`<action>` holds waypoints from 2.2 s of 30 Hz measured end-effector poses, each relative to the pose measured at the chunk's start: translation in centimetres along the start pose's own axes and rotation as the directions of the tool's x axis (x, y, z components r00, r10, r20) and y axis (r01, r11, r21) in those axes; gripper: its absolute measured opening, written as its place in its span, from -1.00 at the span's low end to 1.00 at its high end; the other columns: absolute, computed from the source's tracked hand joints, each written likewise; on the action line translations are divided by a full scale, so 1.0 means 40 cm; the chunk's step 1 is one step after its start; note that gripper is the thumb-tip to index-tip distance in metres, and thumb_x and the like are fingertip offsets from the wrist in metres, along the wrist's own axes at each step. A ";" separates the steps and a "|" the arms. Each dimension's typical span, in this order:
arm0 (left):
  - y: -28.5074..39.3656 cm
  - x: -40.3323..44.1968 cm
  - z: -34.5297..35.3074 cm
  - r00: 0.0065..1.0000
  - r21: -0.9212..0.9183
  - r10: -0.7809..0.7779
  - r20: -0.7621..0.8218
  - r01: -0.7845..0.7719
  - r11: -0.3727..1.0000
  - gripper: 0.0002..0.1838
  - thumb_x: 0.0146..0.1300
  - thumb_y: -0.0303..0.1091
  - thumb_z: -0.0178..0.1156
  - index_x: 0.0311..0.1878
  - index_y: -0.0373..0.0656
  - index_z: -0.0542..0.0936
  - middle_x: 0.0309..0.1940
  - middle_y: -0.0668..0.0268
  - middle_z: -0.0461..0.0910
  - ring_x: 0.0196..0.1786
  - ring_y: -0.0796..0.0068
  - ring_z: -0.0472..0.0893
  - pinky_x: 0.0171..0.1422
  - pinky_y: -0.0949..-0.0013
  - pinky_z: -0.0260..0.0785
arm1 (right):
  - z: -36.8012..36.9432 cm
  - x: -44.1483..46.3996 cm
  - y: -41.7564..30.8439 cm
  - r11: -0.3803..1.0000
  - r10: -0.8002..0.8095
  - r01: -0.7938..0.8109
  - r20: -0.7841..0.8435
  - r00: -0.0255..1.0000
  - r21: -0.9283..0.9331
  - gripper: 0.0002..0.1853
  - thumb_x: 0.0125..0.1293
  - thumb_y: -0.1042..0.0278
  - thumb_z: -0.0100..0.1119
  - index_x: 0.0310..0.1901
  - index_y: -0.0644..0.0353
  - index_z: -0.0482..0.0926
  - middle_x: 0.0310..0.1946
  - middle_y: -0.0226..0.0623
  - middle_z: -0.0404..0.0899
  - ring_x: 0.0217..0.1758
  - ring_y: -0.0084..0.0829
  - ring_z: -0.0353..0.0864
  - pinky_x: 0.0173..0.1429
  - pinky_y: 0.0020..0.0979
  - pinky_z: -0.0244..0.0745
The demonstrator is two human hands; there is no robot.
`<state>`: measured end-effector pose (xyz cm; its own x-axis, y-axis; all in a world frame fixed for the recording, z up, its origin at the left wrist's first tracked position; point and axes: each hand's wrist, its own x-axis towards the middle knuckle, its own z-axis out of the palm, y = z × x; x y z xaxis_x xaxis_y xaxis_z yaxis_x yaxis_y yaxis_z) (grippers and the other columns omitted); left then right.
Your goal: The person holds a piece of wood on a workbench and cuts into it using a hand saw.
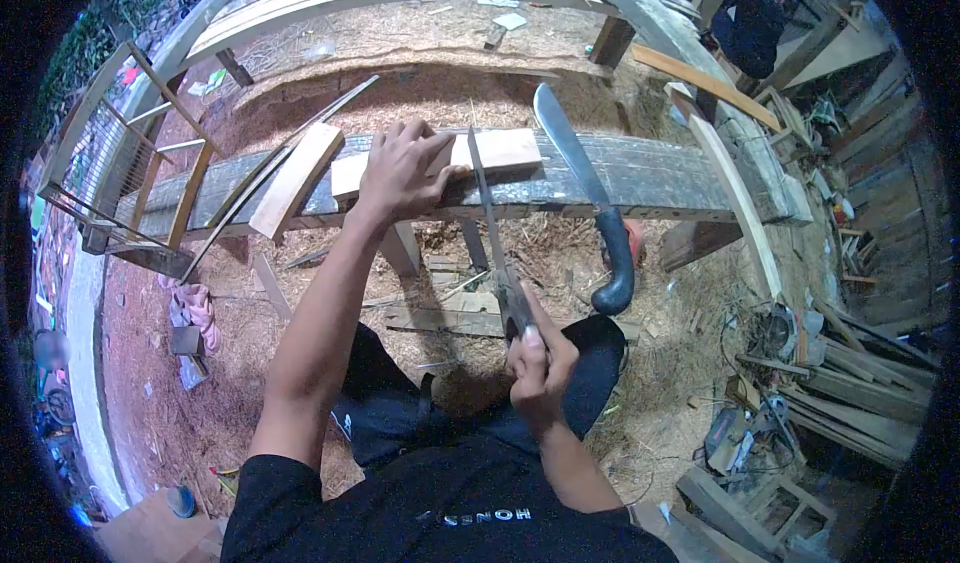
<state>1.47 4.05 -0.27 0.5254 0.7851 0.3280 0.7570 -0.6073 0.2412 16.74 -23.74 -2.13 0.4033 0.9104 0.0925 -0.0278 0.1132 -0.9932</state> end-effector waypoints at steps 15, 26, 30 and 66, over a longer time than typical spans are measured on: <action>0.020 -0.001 -0.023 1.000 -0.047 -0.022 0.000 0.022 0.999 -0.45 0.26 0.01 0.43 0.28 0.02 0.71 0.07 0.19 0.59 0.24 0.11 0.51 0.41 0.04 0.28 | 0.040 0.132 -0.036 0.998 -0.022 0.022 0.010 1.000 -0.056 -0.48 0.58 0.29 -0.09 0.43 0.35 0.55 -0.65 -0.67 0.22 -0.62 -0.76 0.15 -0.53 -0.53 0.04; 0.022 -0.002 -0.019 1.000 -0.013 -0.014 0.022 0.014 1.000 -0.47 0.31 0.05 0.40 0.26 0.02 0.71 0.07 0.18 0.56 0.24 0.14 0.50 0.41 0.05 0.28 | 0.031 0.084 -0.064 0.993 -0.029 0.034 0.045 0.999 -0.113 -0.44 0.57 0.24 -0.08 0.47 0.35 0.50 -0.58 -0.62 0.36 -0.58 -0.76 0.23 -0.49 -0.55 0.12; 0.013 0.001 -0.015 1.000 -0.028 0.002 0.006 -0.002 1.000 -0.47 0.28 0.01 0.40 0.28 0.03 0.71 0.07 0.18 0.56 0.23 0.13 0.50 0.40 0.04 0.30 | 0.093 0.205 -0.024 0.992 -0.080 0.084 0.050 0.996 -0.098 -0.45 0.57 0.25 -0.07 0.47 0.37 0.50 -0.51 -0.59 0.42 -0.56 -0.73 0.26 -0.50 -0.53 0.14; 0.036 -0.003 -0.011 0.999 0.001 0.024 -0.044 -0.024 1.000 -0.55 0.30 -0.09 0.36 0.22 -0.01 0.69 0.07 0.16 0.58 0.20 0.11 0.52 0.37 0.00 0.33 | 0.060 0.141 -0.009 1.000 -0.027 0.026 -0.006 1.000 -0.016 -0.44 0.55 0.27 -0.08 0.46 0.39 0.50 -0.52 -0.56 0.39 -0.55 -0.72 0.22 -0.47 -0.51 0.14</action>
<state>2.34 3.01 0.43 0.5258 0.7643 0.3733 0.7445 -0.6258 0.2325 16.84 -17.70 -1.10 0.4093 0.9047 0.1184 -0.0028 0.1310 -0.9914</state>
